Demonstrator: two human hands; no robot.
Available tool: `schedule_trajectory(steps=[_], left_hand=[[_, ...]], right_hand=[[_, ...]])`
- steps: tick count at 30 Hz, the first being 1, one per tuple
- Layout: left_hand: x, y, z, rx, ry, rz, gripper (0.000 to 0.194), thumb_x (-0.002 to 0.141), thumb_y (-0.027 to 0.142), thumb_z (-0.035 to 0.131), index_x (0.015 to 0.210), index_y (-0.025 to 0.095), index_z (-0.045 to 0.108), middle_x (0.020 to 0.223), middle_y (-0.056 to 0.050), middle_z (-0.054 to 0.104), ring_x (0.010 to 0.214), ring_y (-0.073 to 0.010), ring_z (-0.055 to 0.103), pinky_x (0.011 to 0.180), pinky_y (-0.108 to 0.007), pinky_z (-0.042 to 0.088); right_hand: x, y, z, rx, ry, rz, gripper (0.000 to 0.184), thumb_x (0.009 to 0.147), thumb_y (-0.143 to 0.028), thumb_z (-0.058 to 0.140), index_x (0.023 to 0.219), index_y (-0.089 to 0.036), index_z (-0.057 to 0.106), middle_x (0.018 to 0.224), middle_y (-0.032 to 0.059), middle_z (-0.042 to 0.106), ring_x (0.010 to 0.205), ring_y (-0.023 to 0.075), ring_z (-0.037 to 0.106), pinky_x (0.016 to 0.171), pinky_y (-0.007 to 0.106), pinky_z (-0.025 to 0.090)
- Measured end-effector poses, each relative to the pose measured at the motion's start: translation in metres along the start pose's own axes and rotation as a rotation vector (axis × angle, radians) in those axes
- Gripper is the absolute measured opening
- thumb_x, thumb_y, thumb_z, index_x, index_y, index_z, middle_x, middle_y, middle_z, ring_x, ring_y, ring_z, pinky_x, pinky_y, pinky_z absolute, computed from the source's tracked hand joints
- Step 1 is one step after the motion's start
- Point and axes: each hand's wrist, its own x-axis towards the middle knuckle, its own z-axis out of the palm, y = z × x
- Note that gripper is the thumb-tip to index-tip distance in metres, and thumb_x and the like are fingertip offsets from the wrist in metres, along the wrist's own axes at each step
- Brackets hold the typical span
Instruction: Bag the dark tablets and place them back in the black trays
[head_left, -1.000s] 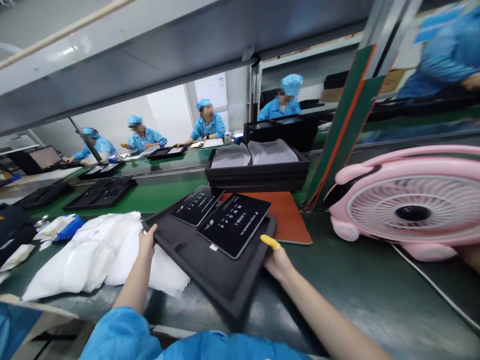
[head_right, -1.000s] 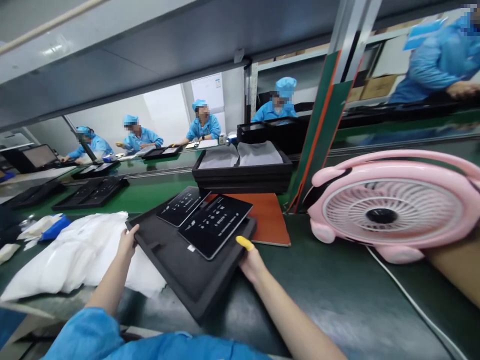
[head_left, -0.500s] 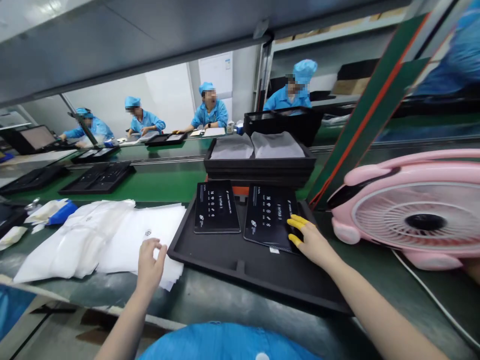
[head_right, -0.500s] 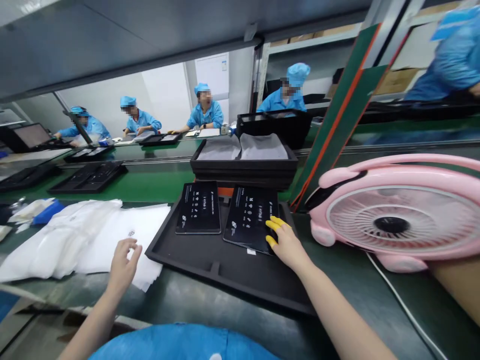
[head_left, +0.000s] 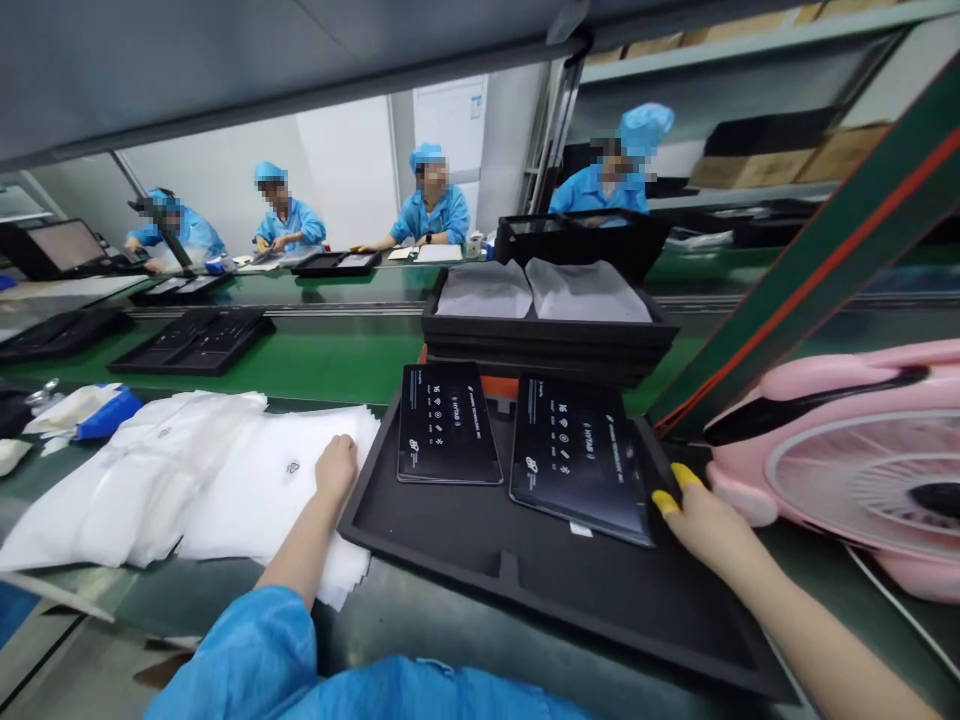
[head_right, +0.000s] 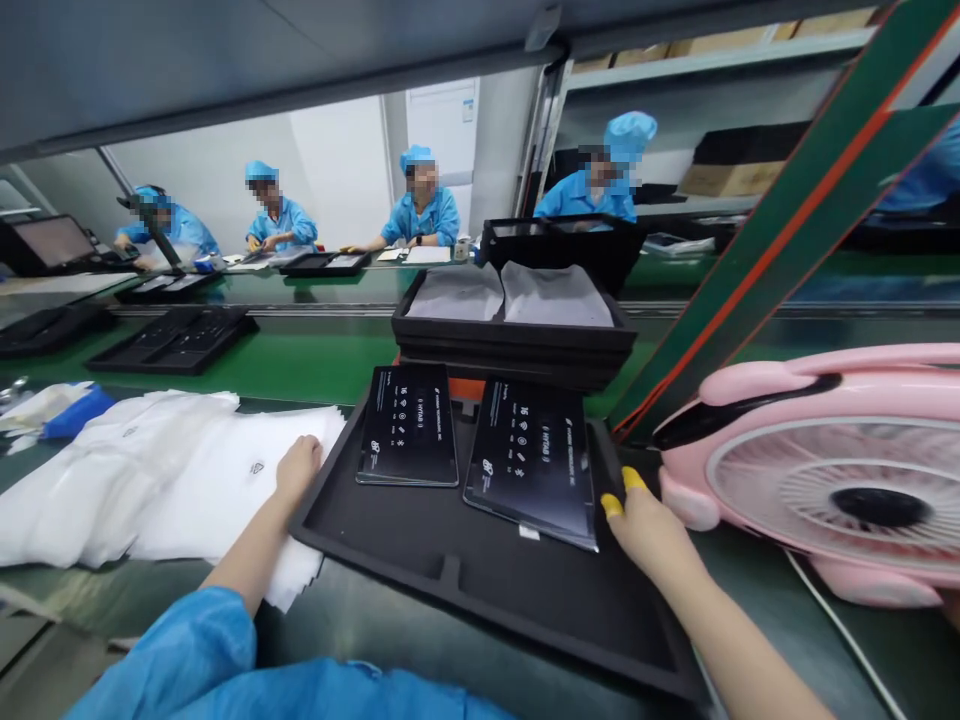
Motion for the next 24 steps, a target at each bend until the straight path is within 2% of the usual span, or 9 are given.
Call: schedule_trajectory(steps=[2,4,6,8,10,13,17,20,24], left_hand=[[0.000,0.000,-0.003,-0.050,0.013,-0.038,0.018,0.083,0.025,0.035,0.069,0.021,0.046,0.080,-0.008,0.054,0.081,-0.0267,0.055,0.067,-0.034,0.039],[0.000,0.000,-0.008,-0.155,0.047,-0.124,0.015,0.081,0.025,0.038,0.068,0.022,0.044,0.074,-0.005,0.054,0.076,-0.0251,0.054,0.067,-0.034,0.040],[0.002,-0.001,-0.016,-0.250,0.094,-0.213,0.013,0.079,0.023,0.038,0.067,0.022,0.041,0.068,-0.003,0.053,0.072,-0.0227,0.053,0.068,-0.034,0.040],[0.007,0.001,-0.027,-0.315,0.156,-0.255,0.012,0.078,0.023,0.035,0.066,0.022,0.038,0.067,-0.002,0.051,0.072,-0.0206,0.051,0.070,-0.033,0.041],[0.012,0.008,-0.041,-0.387,0.207,-0.277,0.012,0.077,0.025,0.035,0.066,0.022,0.039,0.067,-0.001,0.050,0.073,-0.0188,0.050,0.071,-0.032,0.041],[0.016,0.032,-0.065,-0.599,0.210,-0.312,0.015,0.075,0.034,0.039,0.071,0.021,0.045,0.065,0.000,0.050,0.068,-0.0164,0.050,0.064,-0.027,0.043],[0.002,0.066,-0.085,-0.752,-0.005,-0.232,0.029,0.071,0.049,0.045,0.073,0.020,0.050,0.064,0.000,0.054,0.066,-0.0163,0.053,0.058,-0.026,0.044],[-0.019,0.081,-0.074,-0.758,-0.230,-0.134,0.036,0.069,0.057,0.047,0.069,0.021,0.049,0.063,0.000,0.056,0.062,-0.0163,0.053,0.057,-0.027,0.044],[-0.045,0.098,-0.028,-0.603,-0.365,0.032,0.033,0.077,0.051,0.039,0.062,0.021,0.042,0.060,0.000,0.052,0.060,-0.0160,0.051,0.057,-0.026,0.041]], right_hand=[[0.009,0.000,-0.001,-0.054,-0.083,0.096,0.060,0.072,-0.034,0.043,0.125,-0.005,0.045,0.079,0.0213,0.064,0.076,0.0381,0.062,0.074,0.053,0.045],[0.012,-0.008,-0.007,-0.070,-0.069,0.078,0.059,0.072,-0.032,0.043,0.123,-0.004,0.047,0.088,0.0233,0.064,0.084,0.0392,0.061,0.076,0.054,0.044],[0.011,-0.020,-0.017,-0.050,0.038,-0.069,0.055,0.072,-0.028,0.041,0.122,-0.006,0.049,0.107,0.0231,0.059,0.101,0.0370,0.056,0.086,0.052,0.042],[0.013,-0.037,-0.031,-0.038,0.120,-0.246,0.051,0.074,-0.027,0.040,0.122,-0.011,0.049,0.122,0.0174,0.052,0.113,0.0312,0.048,0.095,0.046,0.038],[0.026,-0.060,-0.045,-0.051,0.109,-0.355,0.047,0.078,-0.030,0.040,0.122,-0.016,0.049,0.126,0.0116,0.050,0.117,0.0269,0.045,0.100,0.041,0.036],[0.067,-0.100,-0.057,-0.110,-0.027,-0.377,0.045,0.082,-0.034,0.042,0.121,-0.015,0.050,0.128,0.0108,0.048,0.118,0.0260,0.043,0.100,0.038,0.034],[0.127,-0.139,-0.047,-0.206,-0.318,-0.288,0.050,0.085,-0.042,0.040,0.124,-0.012,0.048,0.126,0.0149,0.051,0.114,0.0280,0.047,0.092,0.037,0.039],[0.152,-0.153,-0.038,-0.217,-0.420,-0.261,0.044,0.084,-0.043,0.043,0.112,-0.012,0.059,0.108,0.0160,0.062,0.098,0.0282,0.058,0.080,0.036,0.044],[0.166,-0.163,-0.059,-0.211,-0.429,-0.257,0.043,0.081,-0.046,0.047,0.098,-0.012,0.065,0.102,0.0152,0.064,0.092,0.0279,0.060,0.073,0.034,0.044]])
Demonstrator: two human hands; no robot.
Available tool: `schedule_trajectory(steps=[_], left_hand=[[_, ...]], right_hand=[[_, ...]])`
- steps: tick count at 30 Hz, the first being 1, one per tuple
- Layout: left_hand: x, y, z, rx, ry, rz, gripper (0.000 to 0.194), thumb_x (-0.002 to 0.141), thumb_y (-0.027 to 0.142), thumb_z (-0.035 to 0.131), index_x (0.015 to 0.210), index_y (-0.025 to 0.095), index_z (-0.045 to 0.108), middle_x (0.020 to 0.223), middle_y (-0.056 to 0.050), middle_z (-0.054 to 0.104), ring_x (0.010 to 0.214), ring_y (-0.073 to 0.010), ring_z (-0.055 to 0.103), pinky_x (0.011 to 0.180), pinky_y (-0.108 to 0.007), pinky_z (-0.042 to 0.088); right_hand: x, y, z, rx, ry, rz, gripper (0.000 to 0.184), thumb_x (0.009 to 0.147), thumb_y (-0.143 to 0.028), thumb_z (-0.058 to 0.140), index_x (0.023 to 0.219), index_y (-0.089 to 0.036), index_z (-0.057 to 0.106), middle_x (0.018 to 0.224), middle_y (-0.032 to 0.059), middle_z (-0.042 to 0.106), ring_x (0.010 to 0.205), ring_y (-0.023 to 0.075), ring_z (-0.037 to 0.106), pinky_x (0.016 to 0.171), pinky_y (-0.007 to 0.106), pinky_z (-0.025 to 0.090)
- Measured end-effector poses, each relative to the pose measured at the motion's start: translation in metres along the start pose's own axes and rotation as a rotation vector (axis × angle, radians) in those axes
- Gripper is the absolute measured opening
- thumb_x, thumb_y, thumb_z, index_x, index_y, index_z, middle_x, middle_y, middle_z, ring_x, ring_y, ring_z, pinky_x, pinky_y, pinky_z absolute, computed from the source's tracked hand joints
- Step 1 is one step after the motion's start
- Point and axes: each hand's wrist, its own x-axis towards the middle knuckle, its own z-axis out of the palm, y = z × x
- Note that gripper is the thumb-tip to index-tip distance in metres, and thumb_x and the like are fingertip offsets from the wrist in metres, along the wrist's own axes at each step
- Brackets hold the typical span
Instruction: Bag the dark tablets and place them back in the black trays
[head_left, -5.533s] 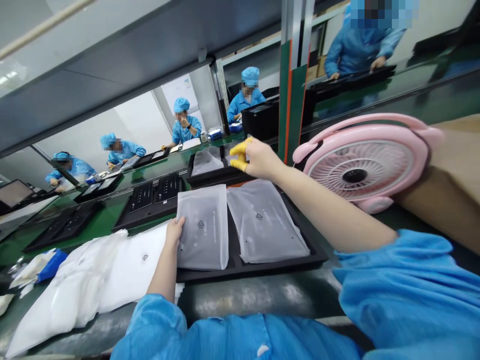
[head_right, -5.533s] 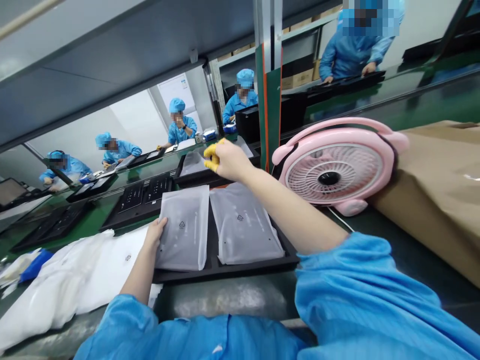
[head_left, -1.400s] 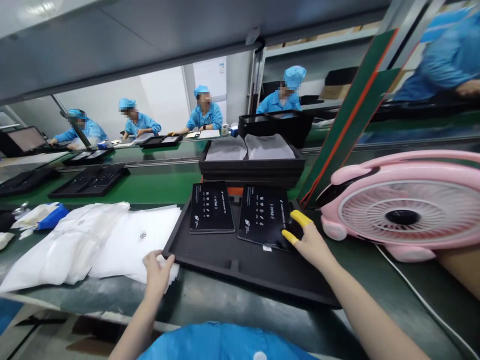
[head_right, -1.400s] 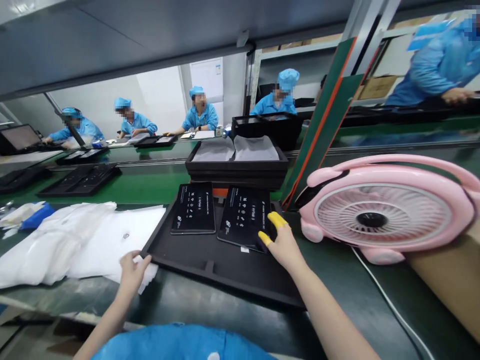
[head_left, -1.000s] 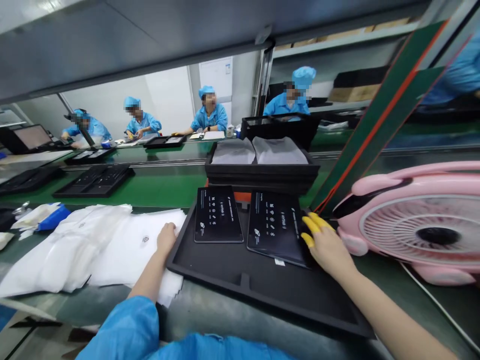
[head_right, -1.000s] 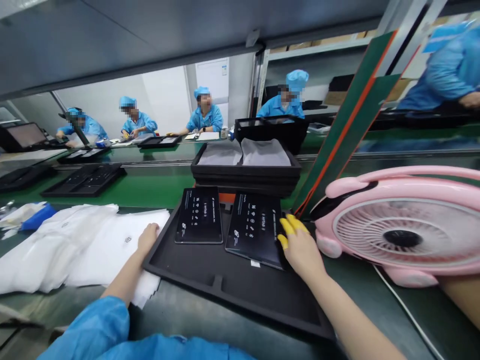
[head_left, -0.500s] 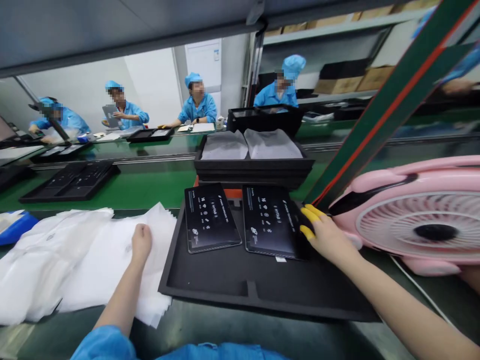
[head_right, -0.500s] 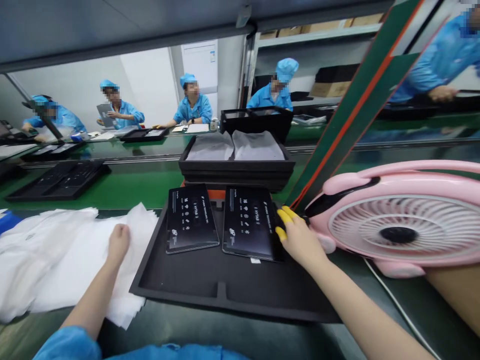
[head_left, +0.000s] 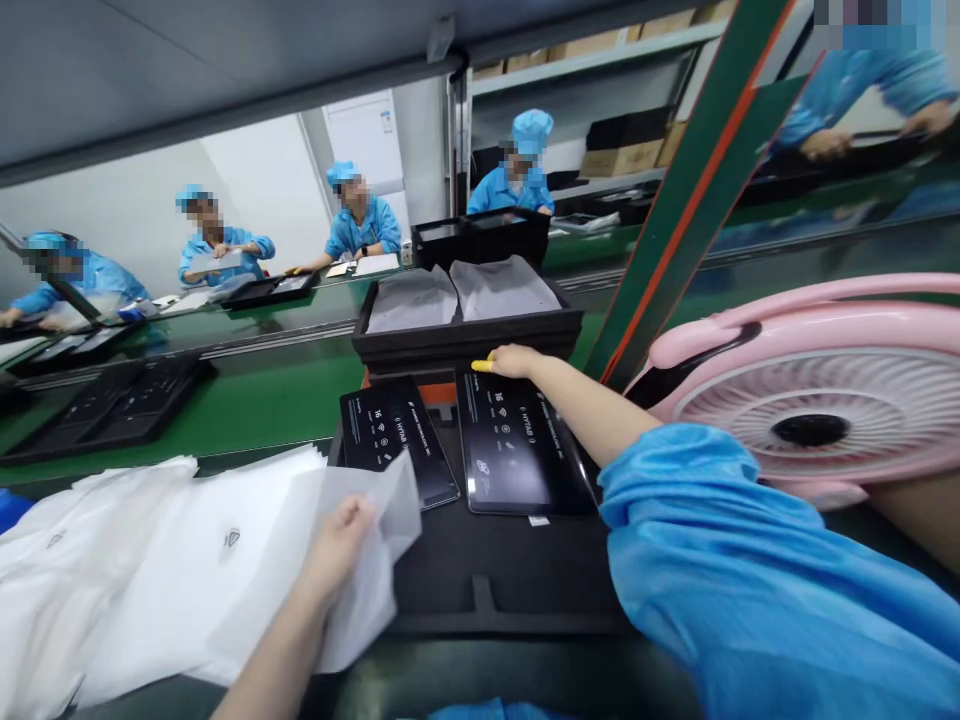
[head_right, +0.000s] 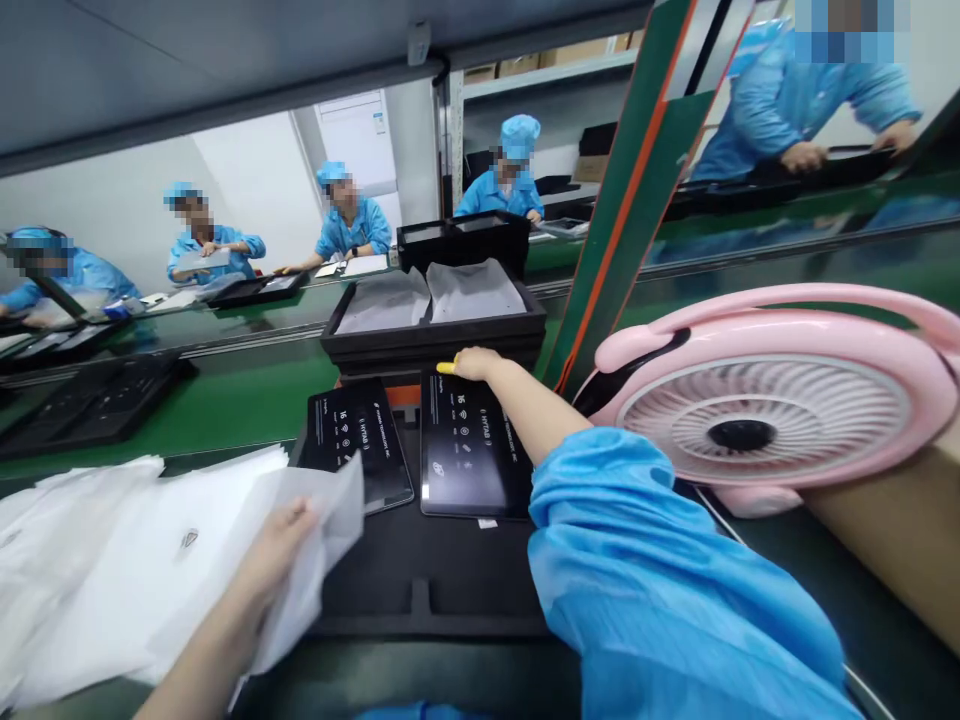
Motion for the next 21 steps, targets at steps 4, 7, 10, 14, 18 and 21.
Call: schedule_trajectory(steps=[4,7,10,14,18,21], left_hand=[[0.002,-0.008,0.033,0.316,-0.018,0.048,0.023,0.079,0.031,0.039,0.059,0.022,0.034,0.054,0.002,0.043,0.057,-0.0146,0.047,0.058,-0.026,0.035],[0.001,-0.005,0.031,0.340,0.005,0.075,0.023,0.080,0.027,0.038,0.059,0.021,0.032,0.054,0.003,0.040,0.057,-0.0137,0.045,0.059,-0.025,0.034],[-0.005,0.004,0.023,0.270,0.058,0.099,0.023,0.082,0.029,0.035,0.061,0.021,0.032,0.056,0.003,0.040,0.060,-0.0133,0.045,0.060,-0.024,0.036],[-0.016,0.016,0.025,0.205,0.120,0.114,0.021,0.083,0.030,0.033,0.064,0.022,0.032,0.059,0.002,0.041,0.061,-0.0131,0.045,0.059,-0.024,0.037],[-0.022,0.020,0.031,0.034,0.182,0.113,0.020,0.083,0.028,0.036,0.065,0.021,0.035,0.060,0.003,0.038,0.059,-0.0119,0.042,0.059,-0.023,0.036],[-0.020,0.020,0.032,-0.151,0.258,0.113,0.025,0.082,0.034,0.043,0.062,0.021,0.037,0.057,0.004,0.036,0.055,-0.0108,0.039,0.055,-0.023,0.034]], right_hand=[[-0.014,0.003,-0.048,0.011,0.004,-0.066,0.058,0.073,-0.061,0.051,0.090,-0.009,0.067,0.094,0.0126,0.065,0.090,0.0273,0.059,0.074,0.034,0.043],[-0.039,0.002,-0.074,0.022,-0.036,-0.211,0.061,0.070,-0.065,0.050,0.085,-0.008,0.067,0.092,0.0069,0.064,0.095,0.0254,0.058,0.080,0.035,0.041],[-0.087,-0.003,-0.091,0.073,0.027,-0.298,0.065,0.079,-0.063,0.032,0.084,-0.008,0.066,0.098,0.0028,0.063,0.100,0.0226,0.055,0.084,0.038,0.039],[-0.176,-0.002,-0.111,0.188,0.288,-0.251,0.046,0.067,-0.053,0.057,0.077,-0.009,0.067,0.070,-0.0019,0.061,0.091,0.0202,0.058,0.086,0.043,0.040],[-0.239,0.004,-0.089,0.724,0.818,-0.174,0.022,0.064,-0.034,0.071,0.073,-0.015,0.065,0.059,-0.0038,0.055,0.079,0.0164,0.058,0.080,0.036,0.046],[-0.255,-0.009,-0.037,1.091,0.957,-0.085,0.022,0.067,-0.037,0.069,0.070,-0.017,0.064,0.058,-0.0031,0.055,0.061,0.0126,0.056,0.059,0.029,0.048]])
